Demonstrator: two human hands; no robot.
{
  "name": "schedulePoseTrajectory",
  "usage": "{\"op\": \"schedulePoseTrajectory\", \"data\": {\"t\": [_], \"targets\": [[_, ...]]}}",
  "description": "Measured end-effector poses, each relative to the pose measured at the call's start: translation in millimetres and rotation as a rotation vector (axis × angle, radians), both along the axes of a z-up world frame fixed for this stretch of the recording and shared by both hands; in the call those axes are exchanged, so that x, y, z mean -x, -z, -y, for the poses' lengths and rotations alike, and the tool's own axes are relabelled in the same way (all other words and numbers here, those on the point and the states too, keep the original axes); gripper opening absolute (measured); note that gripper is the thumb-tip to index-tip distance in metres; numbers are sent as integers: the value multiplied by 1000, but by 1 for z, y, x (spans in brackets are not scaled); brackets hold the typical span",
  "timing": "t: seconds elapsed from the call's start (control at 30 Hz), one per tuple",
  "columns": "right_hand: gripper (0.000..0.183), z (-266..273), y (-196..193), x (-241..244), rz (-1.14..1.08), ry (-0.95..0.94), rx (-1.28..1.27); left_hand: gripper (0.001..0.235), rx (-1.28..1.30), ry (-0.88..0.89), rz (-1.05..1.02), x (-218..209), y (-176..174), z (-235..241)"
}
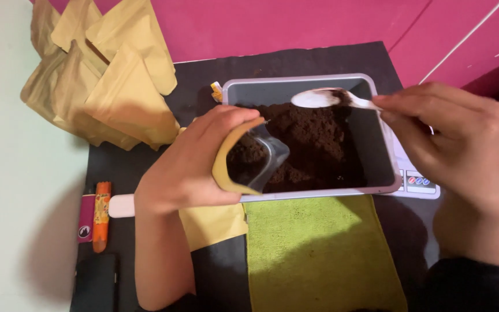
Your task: The person opens a yellow pouch, scoops coffee grounds from a bin using a spoon, and fills the pouch.
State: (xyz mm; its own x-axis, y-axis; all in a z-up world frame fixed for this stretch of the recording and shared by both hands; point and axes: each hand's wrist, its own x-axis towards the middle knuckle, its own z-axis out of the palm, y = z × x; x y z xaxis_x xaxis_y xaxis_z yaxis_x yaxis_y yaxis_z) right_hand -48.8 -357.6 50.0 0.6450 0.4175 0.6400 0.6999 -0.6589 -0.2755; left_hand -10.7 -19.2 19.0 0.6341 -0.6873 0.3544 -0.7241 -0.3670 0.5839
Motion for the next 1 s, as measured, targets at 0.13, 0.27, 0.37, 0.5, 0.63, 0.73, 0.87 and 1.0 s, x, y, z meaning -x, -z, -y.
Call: {"op": "schedulePoseTrajectory", "data": {"t": [0.13, 0.27, 0.37, 0.5, 0.63, 0.73, 0.87, 1.0], "targets": [[14, 20, 19, -5, -117, 68, 80, 90, 95, 26, 325, 11, 6, 4], [25, 39, 45, -17, -309, 238, 292, 84, 160, 24, 456, 11, 15, 12], [29, 44, 56, -22, -382, 335, 389, 98, 318, 30, 335, 2, 25, 4], [25, 36, 73, -34, -349, 299, 367, 69, 846, -32, -43, 0, 19, 13], [26, 26, 81, -41, -389, 231, 446, 91, 1003, 90, 25, -29, 62, 2], [29, 33, 90, -50, -373, 336, 380, 84, 1000, 163, -99, -19, 50, 7], [29, 35, 111, -65, -386, 408, 436, 76, 981, 189, 41, -25, 49, 19], [44, 27, 122, -77, -629, 445, 644, 80, 461, -170, 373, -15, 44, 15]]}}
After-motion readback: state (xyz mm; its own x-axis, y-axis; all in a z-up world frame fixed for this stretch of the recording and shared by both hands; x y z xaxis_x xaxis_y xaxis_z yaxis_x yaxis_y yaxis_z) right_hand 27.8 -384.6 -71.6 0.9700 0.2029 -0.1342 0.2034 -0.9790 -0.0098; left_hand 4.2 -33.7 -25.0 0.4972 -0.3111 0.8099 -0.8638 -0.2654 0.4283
